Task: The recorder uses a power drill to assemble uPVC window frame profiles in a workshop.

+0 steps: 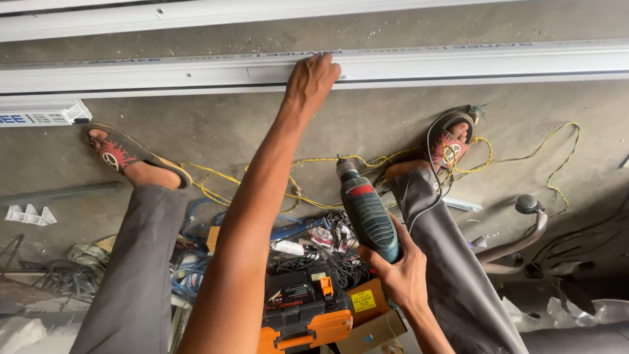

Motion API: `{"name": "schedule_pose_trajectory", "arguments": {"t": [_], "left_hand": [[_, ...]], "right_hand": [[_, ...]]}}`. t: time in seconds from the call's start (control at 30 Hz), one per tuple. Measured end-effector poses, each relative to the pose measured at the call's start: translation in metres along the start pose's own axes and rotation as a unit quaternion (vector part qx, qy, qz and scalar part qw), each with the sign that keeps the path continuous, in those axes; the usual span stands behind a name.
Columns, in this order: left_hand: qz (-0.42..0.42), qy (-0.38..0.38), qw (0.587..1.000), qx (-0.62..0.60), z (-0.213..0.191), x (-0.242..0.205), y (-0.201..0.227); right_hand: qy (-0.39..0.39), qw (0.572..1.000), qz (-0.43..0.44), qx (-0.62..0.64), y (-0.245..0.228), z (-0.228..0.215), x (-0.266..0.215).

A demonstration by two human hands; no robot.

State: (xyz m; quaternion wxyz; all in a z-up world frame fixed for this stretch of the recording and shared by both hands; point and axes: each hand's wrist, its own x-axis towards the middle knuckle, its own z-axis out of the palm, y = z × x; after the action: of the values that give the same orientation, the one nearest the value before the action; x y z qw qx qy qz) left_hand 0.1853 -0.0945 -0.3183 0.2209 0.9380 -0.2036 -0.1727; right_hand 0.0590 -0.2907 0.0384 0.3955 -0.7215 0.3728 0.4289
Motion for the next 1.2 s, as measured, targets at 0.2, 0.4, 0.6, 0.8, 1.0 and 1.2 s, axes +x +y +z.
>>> {"name": "schedule_pose_trajectory", "arguments": {"t": [0.2,0.4,0.6,0.8,1.0,1.2], "left_hand": [[0.11,-0.129,0.973,0.157,0.0,0.019,-0.007],[0.086,-0.111,0.986,0.087,0.02,0.003,-0.011],[-0.074,0.01,0.985,-0.152,-0.03,-0.018,0.005],[-0.195,0.08,0.937,-0.278,-0.094,-0.076,0.021],[-0.273,0.013,0.873,-0.403,-0.121,-0.153,-0.008],[-0.304,0.013,0.818,-0.488,-0.084,-0.192,-0.063]], "right_hand": [[-0.008,1.0,-0.026,0.004,-0.008,-0.004,0.005],[0.014,1.0,0.007,-0.01,-0.017,-0.005,0.006],[0.023,0.999,-0.026,-0.016,-0.011,0.003,0.011],[0.027,0.998,-0.045,-0.019,-0.028,0.02,0.007],[-0.009,0.999,-0.048,0.009,-0.049,0.049,-0.002],[-0.049,0.994,-0.098,0.019,-0.059,0.076,-0.006]]}}
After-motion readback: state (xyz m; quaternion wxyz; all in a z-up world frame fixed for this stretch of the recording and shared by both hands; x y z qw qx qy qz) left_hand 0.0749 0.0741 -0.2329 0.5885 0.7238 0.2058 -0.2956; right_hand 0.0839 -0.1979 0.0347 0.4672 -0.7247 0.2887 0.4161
